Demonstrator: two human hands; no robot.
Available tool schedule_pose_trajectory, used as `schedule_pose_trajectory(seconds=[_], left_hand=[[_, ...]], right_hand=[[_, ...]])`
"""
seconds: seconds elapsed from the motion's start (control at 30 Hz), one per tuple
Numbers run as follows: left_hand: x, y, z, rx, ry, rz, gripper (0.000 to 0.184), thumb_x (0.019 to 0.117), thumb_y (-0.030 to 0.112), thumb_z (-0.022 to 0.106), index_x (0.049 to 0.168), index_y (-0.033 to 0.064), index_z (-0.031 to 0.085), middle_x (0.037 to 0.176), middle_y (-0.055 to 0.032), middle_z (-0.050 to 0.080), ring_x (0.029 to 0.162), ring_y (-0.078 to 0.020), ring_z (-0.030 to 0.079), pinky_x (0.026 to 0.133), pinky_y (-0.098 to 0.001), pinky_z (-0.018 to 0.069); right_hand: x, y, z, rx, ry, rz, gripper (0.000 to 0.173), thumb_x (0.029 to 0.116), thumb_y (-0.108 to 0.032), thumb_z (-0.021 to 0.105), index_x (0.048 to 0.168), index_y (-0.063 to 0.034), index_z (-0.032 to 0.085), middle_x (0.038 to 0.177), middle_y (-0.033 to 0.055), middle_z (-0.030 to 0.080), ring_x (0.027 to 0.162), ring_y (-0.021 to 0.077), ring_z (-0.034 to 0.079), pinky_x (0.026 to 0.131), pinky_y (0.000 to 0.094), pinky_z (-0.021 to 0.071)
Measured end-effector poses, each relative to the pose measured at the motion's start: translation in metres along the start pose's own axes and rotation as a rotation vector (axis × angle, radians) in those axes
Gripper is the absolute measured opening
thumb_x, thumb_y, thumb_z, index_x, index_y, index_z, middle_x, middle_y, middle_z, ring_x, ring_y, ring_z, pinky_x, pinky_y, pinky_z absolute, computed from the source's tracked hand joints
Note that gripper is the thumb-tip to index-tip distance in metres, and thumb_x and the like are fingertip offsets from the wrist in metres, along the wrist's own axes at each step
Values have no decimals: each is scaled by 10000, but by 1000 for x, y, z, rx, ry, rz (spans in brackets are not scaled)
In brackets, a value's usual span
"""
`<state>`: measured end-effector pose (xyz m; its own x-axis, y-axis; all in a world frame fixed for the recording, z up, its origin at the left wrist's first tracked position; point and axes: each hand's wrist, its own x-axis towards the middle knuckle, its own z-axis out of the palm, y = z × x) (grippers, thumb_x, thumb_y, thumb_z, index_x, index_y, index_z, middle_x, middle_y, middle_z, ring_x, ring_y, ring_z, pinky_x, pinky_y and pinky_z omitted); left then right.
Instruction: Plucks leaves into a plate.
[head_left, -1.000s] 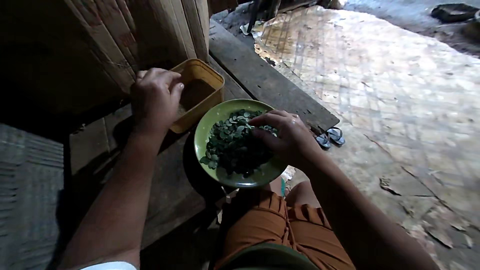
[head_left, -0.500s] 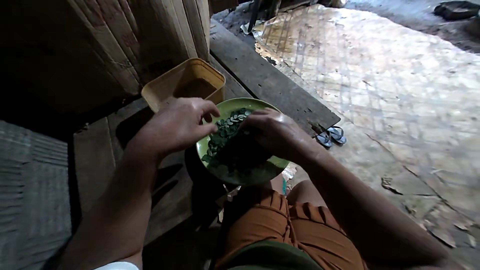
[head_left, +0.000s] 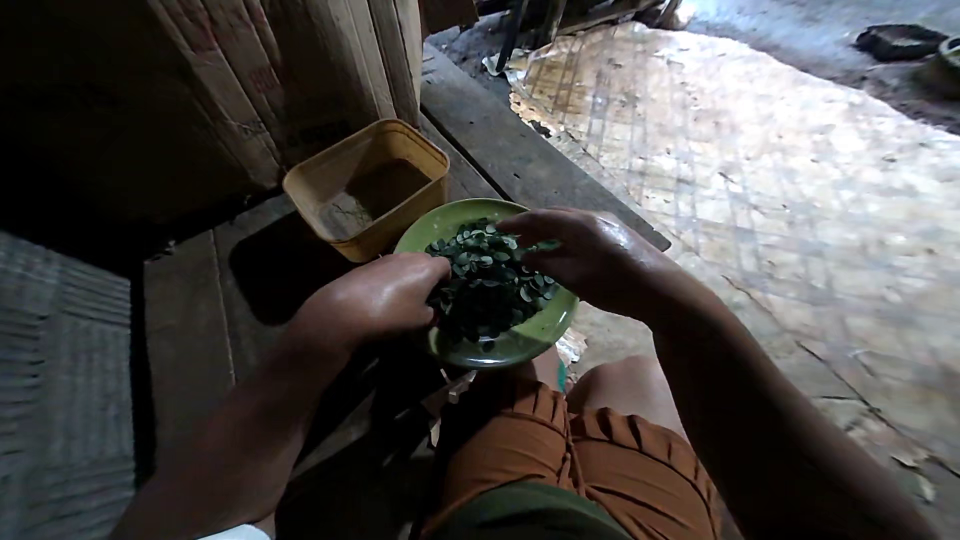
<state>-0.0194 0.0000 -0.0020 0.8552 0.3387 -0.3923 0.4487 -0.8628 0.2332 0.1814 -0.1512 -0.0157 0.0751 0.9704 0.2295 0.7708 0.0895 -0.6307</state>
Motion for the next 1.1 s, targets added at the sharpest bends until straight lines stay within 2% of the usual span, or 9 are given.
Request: schedule_pose_trajectory(seconds=[0.07, 0.17, 0.23, 0.47, 0.63, 0.73, 0.83, 0.93, 1.1], left_hand=[[2, 0, 1, 24, 10, 3, 227, 937, 120, 728, 1158, 112, 673, 1057, -65, 683, 986, -215, 671, 860, -437, 565], [5, -3, 3, 53, 29, 22, 139, 961, 102, 687, 1099, 113, 692, 992, -45, 695, 925, -198, 678, 828, -424, 569], [6, -1, 1, 51, 32, 34, 121, 979, 92, 663, 1096, 102, 691, 988, -54, 695, 926, -204, 676, 837, -424, 563], [1, -6, -1, -55, 466, 307, 95, 955, 42, 661, 1037, 39, 710, 954, -96, 694, 884, -205, 688, 811, -397, 580], [5, -2, 0, -165, 592, 333, 127, 975, 87, 640, 1081, 63, 705, 996, -70, 705, 905, -132, 686, 823, -310, 575], [5, 2, 0, -242, 576, 321, 264, 999, 99, 636, 1258, 57, 663, 1192, -106, 699, 1013, -143, 709, 897, -310, 588], [4, 2, -2, -267, 574, 290, 326, 1000, 80, 632, 1326, 86, 641, 1278, -109, 676, 989, -144, 715, 875, -305, 593], [3, -1, -3, -220, 592, 278, 330, 993, 51, 622, 1315, 109, 662, 1235, -86, 676, 915, -116, 690, 824, -284, 582], [7, -7, 0, -139, 596, 285, 217, 985, 53, 611, 1154, 121, 730, 1079, -60, 701, 960, -161, 684, 854, -380, 576]], right_hand=[[-11, 6, 1, -98, -24, 27, 418, 932, -50, 705, 1336, -146, 665, 1210, 72, 686, 1030, 179, 690, 886, 377, 595], [-19, 12, 5, -366, -114, 122, 497, 919, -173, 759, 1400, -178, 630, 1328, 90, 654, 1220, 312, 612, 996, 550, 491], [-20, 14, 10, -465, -98, 145, 466, 913, -196, 762, 1365, -170, 655, 1280, 100, 678, 1190, 349, 612, 966, 580, 470], [-11, 31, 35, -430, 133, 20, 165, 954, -53, 638, 1061, -96, 755, 988, 121, 726, 959, 328, 696, 839, 517, 554], [-6, 17, 23, -269, 158, -1, 167, 946, -43, 673, 1085, -106, 742, 992, 77, 728, 882, 225, 714, 806, 443, 595], [-3, 9, 15, -173, 164, -19, 159, 966, -88, 666, 1101, -129, 739, 1005, 37, 729, 858, 147, 703, 787, 355, 594], [-4, 3, 11, -99, 158, -11, 164, 992, -125, 647, 1132, -138, 731, 1014, 11, 727, 859, 94, 694, 784, 300, 589], [-6, -1, 9, -50, 131, 6, 215, 1003, -102, 628, 1195, -133, 719, 1037, 11, 736, 878, 80, 702, 798, 284, 595], [-10, -4, 7, -65, 82, 46, 230, 1003, -89, 625, 1202, -143, 725, 1045, 10, 743, 859, 88, 704, 781, 298, 589]])
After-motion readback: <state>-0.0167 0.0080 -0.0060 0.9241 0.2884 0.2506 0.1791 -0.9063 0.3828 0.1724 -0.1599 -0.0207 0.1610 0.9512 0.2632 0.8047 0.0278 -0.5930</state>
